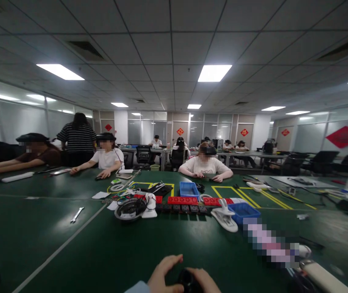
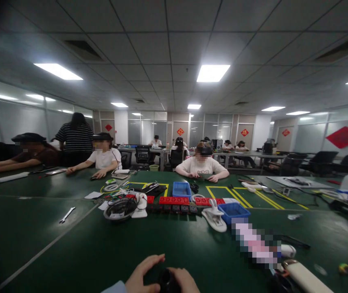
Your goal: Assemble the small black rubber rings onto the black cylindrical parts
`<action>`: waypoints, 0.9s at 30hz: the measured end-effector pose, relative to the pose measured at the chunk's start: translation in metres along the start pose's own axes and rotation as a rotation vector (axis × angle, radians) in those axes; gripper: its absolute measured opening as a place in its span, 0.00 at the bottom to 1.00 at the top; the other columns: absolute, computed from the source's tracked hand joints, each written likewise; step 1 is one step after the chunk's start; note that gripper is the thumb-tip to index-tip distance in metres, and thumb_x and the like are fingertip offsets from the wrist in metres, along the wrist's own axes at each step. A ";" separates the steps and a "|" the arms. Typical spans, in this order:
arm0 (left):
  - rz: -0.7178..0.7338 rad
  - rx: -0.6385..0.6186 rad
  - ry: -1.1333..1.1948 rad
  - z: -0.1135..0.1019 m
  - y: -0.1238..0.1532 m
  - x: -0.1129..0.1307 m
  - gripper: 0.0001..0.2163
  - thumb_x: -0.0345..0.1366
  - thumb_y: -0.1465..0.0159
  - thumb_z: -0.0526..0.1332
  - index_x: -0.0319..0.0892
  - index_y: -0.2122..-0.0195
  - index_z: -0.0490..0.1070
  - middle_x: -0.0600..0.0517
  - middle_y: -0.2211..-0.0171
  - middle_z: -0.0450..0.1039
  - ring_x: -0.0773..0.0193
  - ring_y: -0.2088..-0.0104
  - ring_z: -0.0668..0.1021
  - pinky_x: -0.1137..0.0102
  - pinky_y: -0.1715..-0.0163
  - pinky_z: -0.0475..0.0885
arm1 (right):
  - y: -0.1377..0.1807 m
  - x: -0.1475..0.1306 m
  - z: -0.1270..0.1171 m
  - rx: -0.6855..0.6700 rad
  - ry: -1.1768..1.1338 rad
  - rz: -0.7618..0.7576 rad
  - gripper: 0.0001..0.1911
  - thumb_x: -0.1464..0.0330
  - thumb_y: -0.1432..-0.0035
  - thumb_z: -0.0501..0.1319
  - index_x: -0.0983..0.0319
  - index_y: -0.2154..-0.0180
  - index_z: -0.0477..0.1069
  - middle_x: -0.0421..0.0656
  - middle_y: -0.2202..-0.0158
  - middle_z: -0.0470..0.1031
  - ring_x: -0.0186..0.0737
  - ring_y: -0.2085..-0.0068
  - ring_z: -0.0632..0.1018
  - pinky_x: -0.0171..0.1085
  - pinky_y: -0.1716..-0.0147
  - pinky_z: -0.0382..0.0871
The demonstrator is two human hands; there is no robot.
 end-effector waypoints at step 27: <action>-0.049 0.224 -0.260 0.004 0.006 0.038 0.16 0.36 0.49 0.57 0.44 0.58 0.65 0.49 0.60 0.66 0.59 0.59 0.69 0.67 0.62 0.67 | 0.010 -0.025 -0.002 -0.025 -0.111 -0.147 0.24 0.68 0.60 0.61 0.64 0.56 0.63 0.43 0.62 0.69 0.39 0.62 0.70 0.36 0.62 0.62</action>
Point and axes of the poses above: each hand's wrist, its own y-axis away from the middle knuckle, its own z-axis out of the palm, x = y × z, the point moved 10 cm from there along -y, towards the middle knuckle
